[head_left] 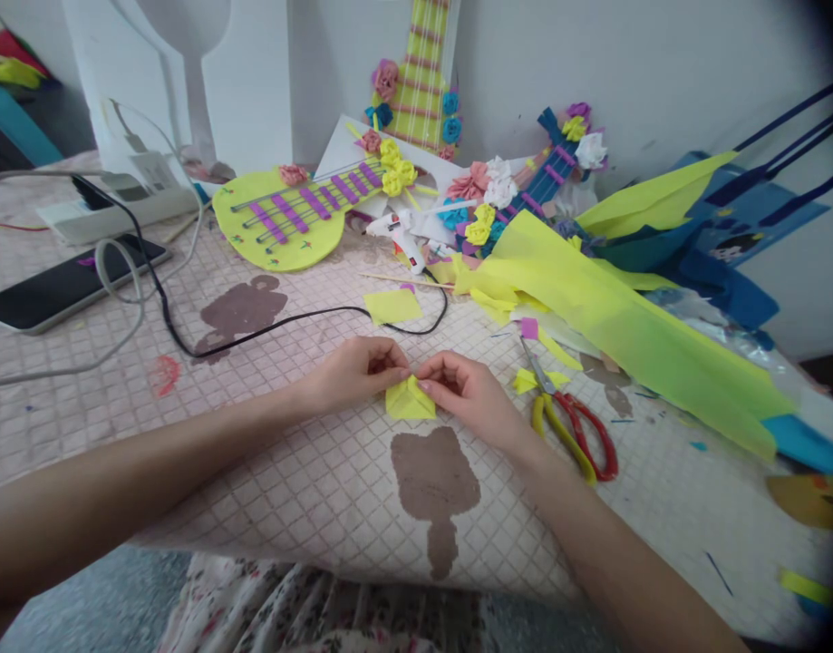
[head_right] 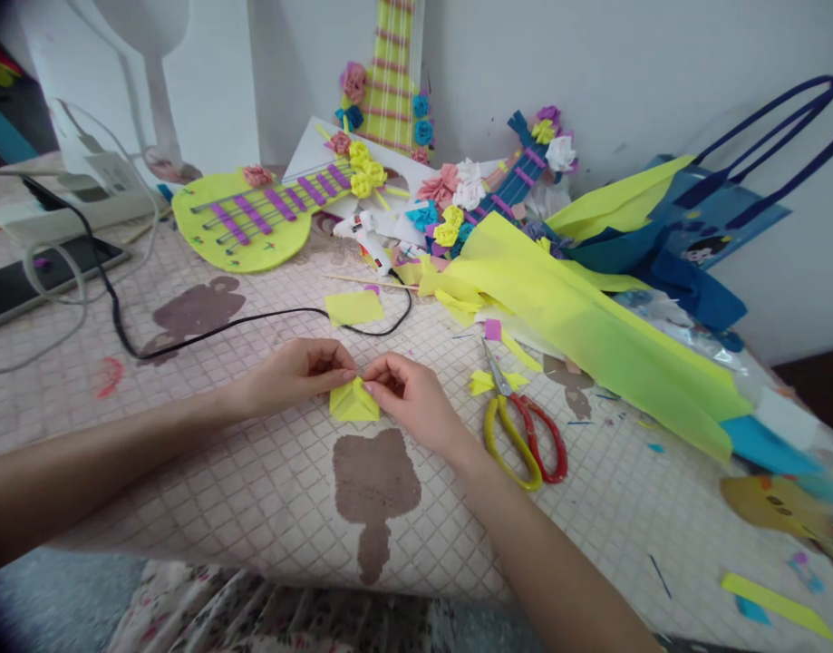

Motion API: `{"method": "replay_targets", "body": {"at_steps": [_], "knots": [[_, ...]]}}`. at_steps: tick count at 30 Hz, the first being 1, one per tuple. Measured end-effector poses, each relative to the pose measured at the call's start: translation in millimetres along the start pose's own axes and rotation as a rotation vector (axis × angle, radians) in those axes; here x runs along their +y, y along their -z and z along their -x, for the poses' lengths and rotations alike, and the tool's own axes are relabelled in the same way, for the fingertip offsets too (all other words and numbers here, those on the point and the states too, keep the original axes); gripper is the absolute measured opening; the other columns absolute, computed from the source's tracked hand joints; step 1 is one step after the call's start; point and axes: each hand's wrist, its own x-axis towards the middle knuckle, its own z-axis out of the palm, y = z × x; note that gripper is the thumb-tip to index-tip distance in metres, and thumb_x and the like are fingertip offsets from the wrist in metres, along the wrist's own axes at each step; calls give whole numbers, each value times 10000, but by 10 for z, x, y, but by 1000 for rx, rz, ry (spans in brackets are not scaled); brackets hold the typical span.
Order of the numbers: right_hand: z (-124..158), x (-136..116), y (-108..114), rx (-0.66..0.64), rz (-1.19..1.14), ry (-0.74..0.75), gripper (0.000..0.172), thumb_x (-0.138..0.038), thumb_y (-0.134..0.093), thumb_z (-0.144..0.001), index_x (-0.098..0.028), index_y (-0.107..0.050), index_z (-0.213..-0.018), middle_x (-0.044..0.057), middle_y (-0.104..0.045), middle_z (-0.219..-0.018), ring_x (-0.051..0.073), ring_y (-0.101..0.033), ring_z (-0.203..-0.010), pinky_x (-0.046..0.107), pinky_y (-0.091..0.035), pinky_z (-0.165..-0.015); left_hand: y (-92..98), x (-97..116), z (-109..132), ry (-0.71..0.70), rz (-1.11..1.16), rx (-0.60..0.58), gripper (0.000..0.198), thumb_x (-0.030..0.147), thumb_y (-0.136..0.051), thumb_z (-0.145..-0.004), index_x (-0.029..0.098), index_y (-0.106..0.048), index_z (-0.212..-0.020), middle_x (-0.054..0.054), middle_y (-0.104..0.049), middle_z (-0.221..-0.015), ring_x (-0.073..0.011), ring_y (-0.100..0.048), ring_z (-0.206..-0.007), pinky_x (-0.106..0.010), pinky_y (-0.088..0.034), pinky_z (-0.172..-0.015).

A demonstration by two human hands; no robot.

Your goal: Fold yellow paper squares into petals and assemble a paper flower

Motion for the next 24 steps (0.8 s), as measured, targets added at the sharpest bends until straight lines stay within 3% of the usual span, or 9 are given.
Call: {"method": "replay_targets", "body": {"at_steps": [9,14,19,24], "knots": [[-34,51,24,59,-3,41,119,-278,-584,-828,-191,-585,-908,0,-594,-772,116,-549,-687,251,-449,-612,20,-19,-11,-2,10,2,160,275,-585,-804,120,-596,-763,-7,-606,-665,-81,-543,-584,-191,-437,-539],[8,-3,32,260,238,275,77,-266,-562,-852,-211,-543,-902,5,-558,-799,117,-521,-666,252,-443,-583,72,-23,-26,79,25,57,115,236,-589,-800,132,-584,-752,15,-581,-579,-66,-512,-486,-168,-388,-451],[53,-44,-13,167,626,556,161,-249,-626,-815,-223,-522,-935,43,-550,-902,179,-556,-858,305,-483,-709,97,10,-44,199,150,112,135,229,-570,-823,133,-553,-730,23,-550,-513,-60,-478,-430,-166,-383,-421],[40,-3,-55,120,784,541,76,-175,-476,-898,-212,-537,-924,58,-554,-913,178,-565,-855,297,-484,-708,99,3,-38,145,17,113,131,255,-563,-818,138,-564,-759,-8,-593,-615,-96,-542,-527,-197,-421,-464]]}}
